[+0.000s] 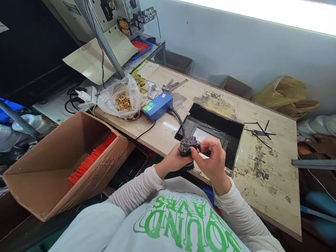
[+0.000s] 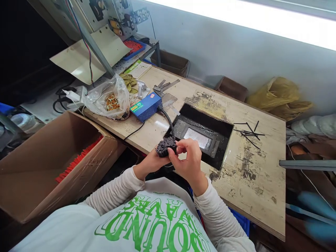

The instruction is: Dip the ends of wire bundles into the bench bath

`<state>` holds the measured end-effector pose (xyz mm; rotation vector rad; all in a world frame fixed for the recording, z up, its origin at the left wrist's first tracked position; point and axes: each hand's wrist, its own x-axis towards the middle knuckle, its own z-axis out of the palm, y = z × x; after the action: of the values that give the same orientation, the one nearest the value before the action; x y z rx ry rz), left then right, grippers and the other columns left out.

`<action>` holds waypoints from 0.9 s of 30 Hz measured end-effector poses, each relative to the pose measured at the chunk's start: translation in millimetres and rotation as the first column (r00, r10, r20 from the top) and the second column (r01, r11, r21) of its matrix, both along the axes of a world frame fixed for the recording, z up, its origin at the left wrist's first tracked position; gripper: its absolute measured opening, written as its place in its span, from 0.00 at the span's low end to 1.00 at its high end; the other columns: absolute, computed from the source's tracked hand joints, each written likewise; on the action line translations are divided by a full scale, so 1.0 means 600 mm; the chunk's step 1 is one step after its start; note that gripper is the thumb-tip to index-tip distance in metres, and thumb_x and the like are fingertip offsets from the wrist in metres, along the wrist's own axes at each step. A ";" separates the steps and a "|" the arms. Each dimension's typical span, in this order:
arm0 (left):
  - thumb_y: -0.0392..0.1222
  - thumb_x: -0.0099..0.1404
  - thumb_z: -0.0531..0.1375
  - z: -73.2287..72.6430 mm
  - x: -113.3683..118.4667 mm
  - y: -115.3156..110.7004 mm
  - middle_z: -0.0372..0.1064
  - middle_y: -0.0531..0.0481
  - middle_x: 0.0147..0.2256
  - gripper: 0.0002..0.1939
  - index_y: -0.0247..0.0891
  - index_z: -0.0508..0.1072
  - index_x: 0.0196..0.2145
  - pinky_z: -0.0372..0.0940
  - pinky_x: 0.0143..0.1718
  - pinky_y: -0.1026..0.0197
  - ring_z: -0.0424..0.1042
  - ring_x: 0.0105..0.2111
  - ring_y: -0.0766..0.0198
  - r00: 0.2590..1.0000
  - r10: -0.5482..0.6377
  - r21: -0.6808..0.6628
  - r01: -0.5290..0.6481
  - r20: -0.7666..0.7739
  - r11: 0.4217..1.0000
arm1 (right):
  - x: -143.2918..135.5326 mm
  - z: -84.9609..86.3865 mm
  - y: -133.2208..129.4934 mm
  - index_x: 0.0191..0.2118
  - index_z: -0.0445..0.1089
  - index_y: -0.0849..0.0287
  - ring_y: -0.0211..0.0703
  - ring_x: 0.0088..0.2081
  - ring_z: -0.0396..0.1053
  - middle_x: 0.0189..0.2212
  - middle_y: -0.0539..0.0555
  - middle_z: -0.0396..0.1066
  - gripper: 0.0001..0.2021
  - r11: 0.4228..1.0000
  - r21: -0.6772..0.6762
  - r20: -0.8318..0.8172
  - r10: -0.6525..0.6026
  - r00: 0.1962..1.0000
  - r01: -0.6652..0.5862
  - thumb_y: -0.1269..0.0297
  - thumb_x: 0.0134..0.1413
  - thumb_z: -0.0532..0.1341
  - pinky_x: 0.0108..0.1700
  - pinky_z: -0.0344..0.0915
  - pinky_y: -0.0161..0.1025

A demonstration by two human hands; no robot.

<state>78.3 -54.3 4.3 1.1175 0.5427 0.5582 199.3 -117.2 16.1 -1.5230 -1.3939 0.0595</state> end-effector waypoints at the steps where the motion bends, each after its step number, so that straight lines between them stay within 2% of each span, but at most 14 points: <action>1: 0.46 0.50 0.70 0.001 0.000 0.001 0.75 0.45 0.37 0.20 0.33 0.76 0.39 0.66 0.46 0.57 0.72 0.40 0.58 1.000 0.006 0.005 -0.006 -0.003 1.000 | -0.002 0.000 0.001 0.33 0.63 0.54 0.37 0.23 0.62 0.20 0.44 0.61 0.06 1.000 0.017 0.012 -0.001 1.000 0.001 0.66 0.53 0.63 0.32 0.63 0.39; 5: 0.47 0.49 0.70 0.001 0.000 0.001 0.75 0.46 0.36 0.21 0.33 0.76 0.39 0.66 0.44 0.57 0.71 0.39 0.59 1.000 0.022 -0.016 -0.022 0.006 1.000 | -0.007 0.000 0.003 0.28 0.64 0.54 0.37 0.22 0.60 0.18 0.45 0.60 0.07 0.999 0.010 0.015 0.037 0.999 -0.037 0.67 0.56 0.61 0.30 0.63 0.38; 10: 0.48 0.49 0.71 -0.008 0.004 -0.004 0.73 0.49 0.32 0.20 0.33 0.77 0.36 0.64 0.41 0.60 0.69 0.35 0.62 0.997 0.076 -0.104 -0.078 -0.021 0.992 | -0.007 -0.001 0.001 0.32 0.69 0.56 0.36 0.23 0.63 0.23 0.49 0.68 0.02 0.994 -0.084 -0.119 0.058 0.991 -0.069 0.67 0.56 0.60 0.26 0.62 0.36; 15: 0.48 0.47 0.71 -0.010 0.005 -0.006 0.73 0.48 0.32 0.21 0.32 0.77 0.36 0.63 0.38 0.61 0.68 0.33 0.63 0.996 0.094 -0.153 -0.094 -0.011 0.984 | -0.005 -0.003 -0.005 0.36 0.71 0.56 0.36 0.24 0.64 0.25 0.49 0.70 0.03 0.985 -0.125 -0.190 0.090 0.978 -0.115 0.65 0.55 0.62 0.25 0.61 0.35; 19: 0.45 0.45 0.72 -0.007 0.004 -0.003 0.73 0.47 0.31 0.19 0.32 0.76 0.33 0.64 0.37 0.61 0.69 0.34 0.61 0.997 0.073 -0.145 -0.071 0.006 0.987 | -0.008 -0.003 -0.005 0.36 0.70 0.56 0.35 0.22 0.61 0.24 0.48 0.68 0.05 0.984 -0.123 -0.172 0.107 0.979 -0.129 0.65 0.53 0.64 0.24 0.60 0.35; 22: 0.43 0.46 0.71 -0.006 0.003 -0.003 0.73 0.48 0.31 0.17 0.33 0.76 0.33 0.64 0.39 0.60 0.70 0.34 0.61 0.997 0.067 -0.141 -0.061 0.033 0.988 | -0.009 -0.001 -0.003 0.34 0.70 0.56 0.36 0.23 0.61 0.23 0.48 0.67 0.01 0.983 -0.099 -0.126 0.143 0.982 -0.156 0.67 0.55 0.61 0.26 0.60 0.35; 27: 0.44 0.46 0.71 -0.009 0.002 -0.003 0.74 0.47 0.32 0.17 0.32 0.75 0.32 0.65 0.41 0.58 0.70 0.35 0.59 0.997 0.051 -0.126 -0.044 0.052 0.991 | -0.011 0.001 -0.002 0.33 0.70 0.56 0.37 0.25 0.62 0.24 0.49 0.67 0.04 0.974 -0.091 -0.091 0.197 0.976 -0.205 0.72 0.55 0.60 0.27 0.60 0.35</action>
<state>79.7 -55.8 -0.9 0.9697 0.5497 0.5869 193.0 -118.6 16.8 -1.4392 -1.4942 0.3181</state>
